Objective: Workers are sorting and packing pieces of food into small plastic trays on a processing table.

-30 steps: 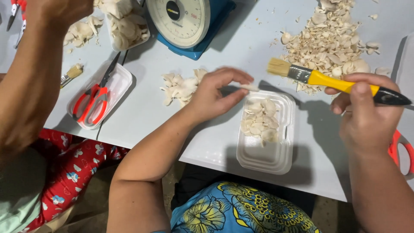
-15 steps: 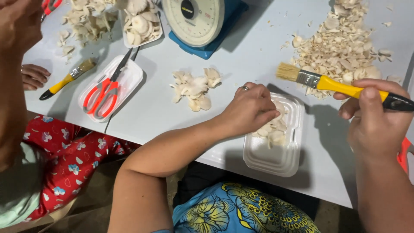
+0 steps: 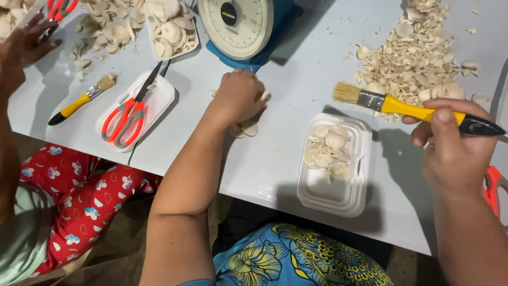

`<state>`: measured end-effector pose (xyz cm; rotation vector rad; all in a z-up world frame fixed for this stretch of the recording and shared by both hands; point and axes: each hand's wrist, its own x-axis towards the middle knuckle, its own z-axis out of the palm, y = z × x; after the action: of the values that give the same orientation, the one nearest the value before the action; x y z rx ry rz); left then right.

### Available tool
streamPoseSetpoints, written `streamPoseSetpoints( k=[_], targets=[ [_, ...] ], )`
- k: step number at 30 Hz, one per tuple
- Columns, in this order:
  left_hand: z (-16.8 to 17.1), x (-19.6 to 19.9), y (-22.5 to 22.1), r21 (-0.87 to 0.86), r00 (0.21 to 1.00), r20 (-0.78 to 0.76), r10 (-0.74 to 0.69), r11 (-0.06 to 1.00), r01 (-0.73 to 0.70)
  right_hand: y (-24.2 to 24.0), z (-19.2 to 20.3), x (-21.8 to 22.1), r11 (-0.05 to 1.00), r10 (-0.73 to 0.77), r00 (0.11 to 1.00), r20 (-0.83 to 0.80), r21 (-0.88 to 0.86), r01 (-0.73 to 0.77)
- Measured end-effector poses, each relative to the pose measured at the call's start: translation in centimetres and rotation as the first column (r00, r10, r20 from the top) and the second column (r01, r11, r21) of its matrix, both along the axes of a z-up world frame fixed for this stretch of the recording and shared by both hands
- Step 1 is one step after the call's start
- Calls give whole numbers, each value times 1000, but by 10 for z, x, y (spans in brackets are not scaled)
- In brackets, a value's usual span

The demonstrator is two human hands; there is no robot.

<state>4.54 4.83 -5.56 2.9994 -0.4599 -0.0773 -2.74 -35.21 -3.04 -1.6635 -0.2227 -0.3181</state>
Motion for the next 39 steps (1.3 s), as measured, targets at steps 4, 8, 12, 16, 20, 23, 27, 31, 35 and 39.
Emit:
streamPoseSetpoints(
  k=[4,8,12,16,20,23,27,31,35,39],
  targets=[
    [37,-16,-12,-623,997,54,58,782,-12,-2,-1,-1,1000,1,1000,10,3,-1],
    [47,-24,-32,-857,840,-515,-172,73,-510,-1,-2,-5,994,83,996,13,68,-84],
    [21,-19,-54,-707,720,-545,-430,-225,-670,2,-5,-8,962,236,968,81,123,-244],
    [29,-28,-66,-691,664,-588,-462,-140,-709,11,4,-10,963,264,964,-21,64,-262],
    [28,-36,-70,-847,802,-479,-357,-53,-529,6,10,-5,996,48,998,28,-72,-46],
    [32,-52,-88,-966,929,-258,-264,54,-253,0,9,-2,994,-80,993,88,-73,86],
    [18,-64,-125,-826,922,298,-246,417,379,-6,8,0,993,-81,987,139,-74,92],
    [5,-64,-146,-619,837,430,-337,565,545,-3,7,-2,990,-62,990,125,-116,77],
    [5,-63,-149,-435,841,315,-441,720,540,-2,1,-1,988,-68,983,170,-122,90],
    [23,-65,-139,-566,869,108,-482,689,453,-10,-6,2,983,-96,988,117,-143,113]
  ],
)
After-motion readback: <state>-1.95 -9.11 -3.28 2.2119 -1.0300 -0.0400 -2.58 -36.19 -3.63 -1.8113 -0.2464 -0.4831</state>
